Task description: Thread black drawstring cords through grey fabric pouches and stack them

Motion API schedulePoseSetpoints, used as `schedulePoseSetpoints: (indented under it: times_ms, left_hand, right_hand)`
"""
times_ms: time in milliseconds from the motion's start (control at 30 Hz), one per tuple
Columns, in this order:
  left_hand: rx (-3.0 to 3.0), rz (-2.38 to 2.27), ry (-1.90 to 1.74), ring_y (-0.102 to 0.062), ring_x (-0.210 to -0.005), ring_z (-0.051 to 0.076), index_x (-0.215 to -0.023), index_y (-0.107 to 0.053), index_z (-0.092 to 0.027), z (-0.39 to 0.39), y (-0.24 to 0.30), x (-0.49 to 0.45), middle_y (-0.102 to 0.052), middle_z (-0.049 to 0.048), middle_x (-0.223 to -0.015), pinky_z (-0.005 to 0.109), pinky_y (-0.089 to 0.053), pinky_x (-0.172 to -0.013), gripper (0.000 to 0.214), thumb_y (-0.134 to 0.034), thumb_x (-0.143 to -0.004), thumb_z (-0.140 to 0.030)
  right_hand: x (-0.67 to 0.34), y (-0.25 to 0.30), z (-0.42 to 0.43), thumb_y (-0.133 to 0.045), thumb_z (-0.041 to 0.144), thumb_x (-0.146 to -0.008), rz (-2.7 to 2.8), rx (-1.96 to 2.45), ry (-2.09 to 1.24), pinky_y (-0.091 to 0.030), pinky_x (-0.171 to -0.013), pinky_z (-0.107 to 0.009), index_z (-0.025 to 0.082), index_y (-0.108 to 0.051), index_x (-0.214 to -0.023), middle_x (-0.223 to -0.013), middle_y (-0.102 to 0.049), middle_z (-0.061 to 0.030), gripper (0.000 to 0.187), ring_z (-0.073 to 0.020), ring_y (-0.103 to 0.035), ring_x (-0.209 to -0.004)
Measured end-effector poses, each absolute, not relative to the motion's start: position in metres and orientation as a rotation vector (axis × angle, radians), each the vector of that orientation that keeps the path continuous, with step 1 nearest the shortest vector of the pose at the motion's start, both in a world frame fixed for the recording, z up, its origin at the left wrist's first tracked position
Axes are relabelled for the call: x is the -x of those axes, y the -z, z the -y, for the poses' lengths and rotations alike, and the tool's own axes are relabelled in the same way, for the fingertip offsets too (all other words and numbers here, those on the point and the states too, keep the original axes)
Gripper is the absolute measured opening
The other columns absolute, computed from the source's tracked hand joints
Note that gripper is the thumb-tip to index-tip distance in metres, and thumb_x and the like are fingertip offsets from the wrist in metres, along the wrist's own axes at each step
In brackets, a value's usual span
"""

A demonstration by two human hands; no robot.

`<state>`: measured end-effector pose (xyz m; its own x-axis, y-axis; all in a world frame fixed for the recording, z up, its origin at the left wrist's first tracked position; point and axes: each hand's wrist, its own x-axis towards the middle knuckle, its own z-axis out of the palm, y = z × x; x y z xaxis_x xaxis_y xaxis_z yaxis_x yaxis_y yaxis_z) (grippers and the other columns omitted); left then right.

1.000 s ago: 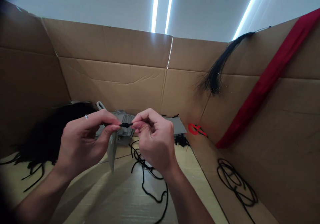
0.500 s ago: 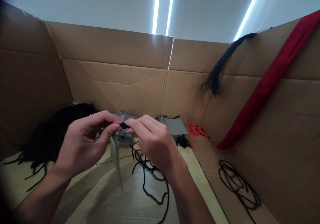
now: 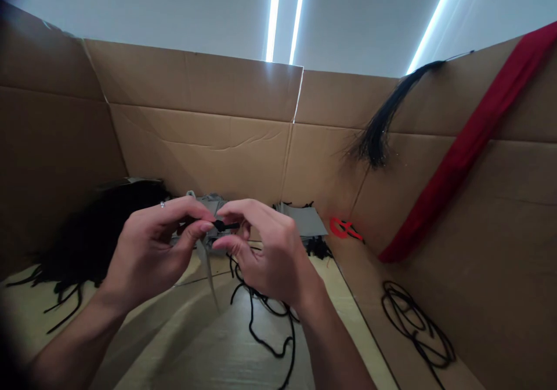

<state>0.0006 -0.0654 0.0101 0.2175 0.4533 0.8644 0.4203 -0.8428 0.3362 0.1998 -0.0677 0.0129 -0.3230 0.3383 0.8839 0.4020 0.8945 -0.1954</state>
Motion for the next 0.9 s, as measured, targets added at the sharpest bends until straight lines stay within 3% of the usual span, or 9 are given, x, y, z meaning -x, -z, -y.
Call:
schedulePoseSetpoints:
  times_ms: [333,667,767,900]
  left_hand:
    - [-2.489,-0.653,-1.581,-0.067,-0.072,0.011,-0.093,-0.071,-0.018,0.0666,-0.0088,0.0014,-0.075,0.0002,-0.084,0.023,-0.048,-0.067,0.011,-0.066,-0.102,-0.014]
    - [-2.057,-0.599,-1.399,-0.061,-0.071,0.017,-0.084,-0.069,-0.018,0.0651,-0.0122,0.001,-0.068,0.0047,-0.078,0.028,-0.047,-0.062,0.019,-0.069,-0.1,-0.027]
    - [-2.032,-0.682,-1.45,-0.058,-0.067,0.015,-0.085,-0.071,-0.018,0.0618,-0.0129,0.0025,-0.066,0.0027,-0.075,0.025,-0.045,-0.059,0.015,-0.069,-0.098,-0.026]
    - [-2.03,-0.775,-1.438,-0.055,-0.064,0.014,-0.086,-0.073,-0.018,0.0599,-0.0156,0.0053,-0.065,0.0017,-0.074,0.024,-0.041,-0.055,0.015,-0.068,-0.097,-0.027]
  right_hand:
    - [-0.2024,-0.0115,0.0667,-0.079,0.013,-0.088,1.977,0.5,-0.271,-0.051,-0.064,-0.023,0.022,-0.065,-0.093,-0.082,-0.066,0.0037,0.018,-0.0099,-0.059,-0.069]
    - [-0.1976,-0.0068,0.0615,-0.087,0.018,-0.079,1.75,0.373,-0.729,-0.055,-0.059,-0.021,0.021,-0.066,-0.086,-0.079,-0.068,0.002,0.022,-0.0102,-0.064,-0.066]
    - [-0.199,-0.008,0.0615,-0.09,0.02,-0.082,1.753,0.425,-0.619,-0.058,-0.063,-0.022,0.021,-0.074,-0.092,-0.084,-0.075,0.0003,0.019,-0.0115,-0.07,-0.07]
    - [-0.2007,-0.0112,0.0671,-0.081,0.015,-0.092,1.819,0.555,-0.172,-0.063,-0.074,-0.026,0.023,-0.08,-0.095,-0.086,-0.082,0.001,0.009,-0.0127,-0.074,-0.071]
